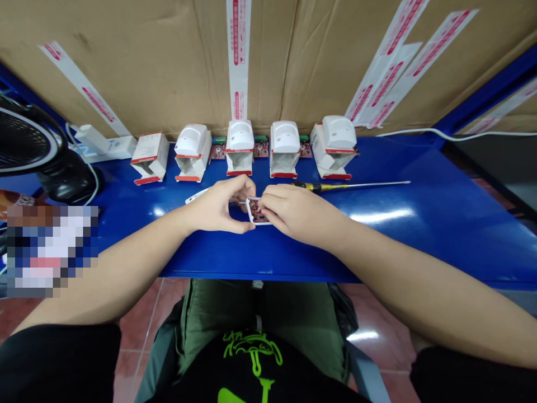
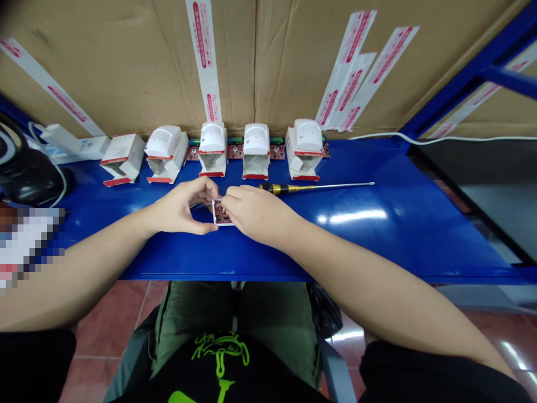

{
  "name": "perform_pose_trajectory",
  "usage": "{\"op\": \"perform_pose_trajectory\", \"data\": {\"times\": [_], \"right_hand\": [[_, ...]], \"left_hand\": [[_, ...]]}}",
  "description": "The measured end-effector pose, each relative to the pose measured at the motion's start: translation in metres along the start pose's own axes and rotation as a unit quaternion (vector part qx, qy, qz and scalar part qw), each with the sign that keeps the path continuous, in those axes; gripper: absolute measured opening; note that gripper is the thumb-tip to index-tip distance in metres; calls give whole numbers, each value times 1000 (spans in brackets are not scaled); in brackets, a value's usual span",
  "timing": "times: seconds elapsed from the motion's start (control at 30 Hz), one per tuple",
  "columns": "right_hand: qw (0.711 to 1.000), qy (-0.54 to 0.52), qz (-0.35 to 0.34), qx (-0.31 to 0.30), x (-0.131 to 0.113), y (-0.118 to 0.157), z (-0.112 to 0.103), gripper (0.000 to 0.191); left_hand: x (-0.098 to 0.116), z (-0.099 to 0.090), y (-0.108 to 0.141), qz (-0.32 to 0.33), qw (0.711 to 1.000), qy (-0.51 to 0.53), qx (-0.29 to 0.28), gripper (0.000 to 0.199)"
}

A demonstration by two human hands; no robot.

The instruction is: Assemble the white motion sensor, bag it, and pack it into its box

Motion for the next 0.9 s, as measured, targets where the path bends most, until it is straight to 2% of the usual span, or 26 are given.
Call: {"op": "perform_pose_trajectory", "data": {"times": [0.13,0.3,0.53,0.7,0.9], "right_hand": [[995,83,-53,-23,-4,2,3,32],[992,101,-53,-47,-4,2,3,35],[1000,-7,-20,1,4,-1,2,27],[996,-82,17,-6,6,-1,0,24],[993,-112,31,-4,4,0,-4,24]], "left_hand": [[-1,2,-1,3,1000,-18,-2,45],[-1,3,-1,5,999,-33,-3,43],[1,2,0,21,999,-28,0,44],[1,2,0,2,1000,-16,-2,45],[-1,2,-1,-6,1000,-13,-5,45]]}}
Point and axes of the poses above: each hand's wrist, its own y-axis away from the middle knuckle, its own z-axis out of the palm, x = y × z, the point moved 3 cm from there along -y, towards the middle knuckle, and after that the axes turned 4 degrees about -x, right-handed, at the moved point
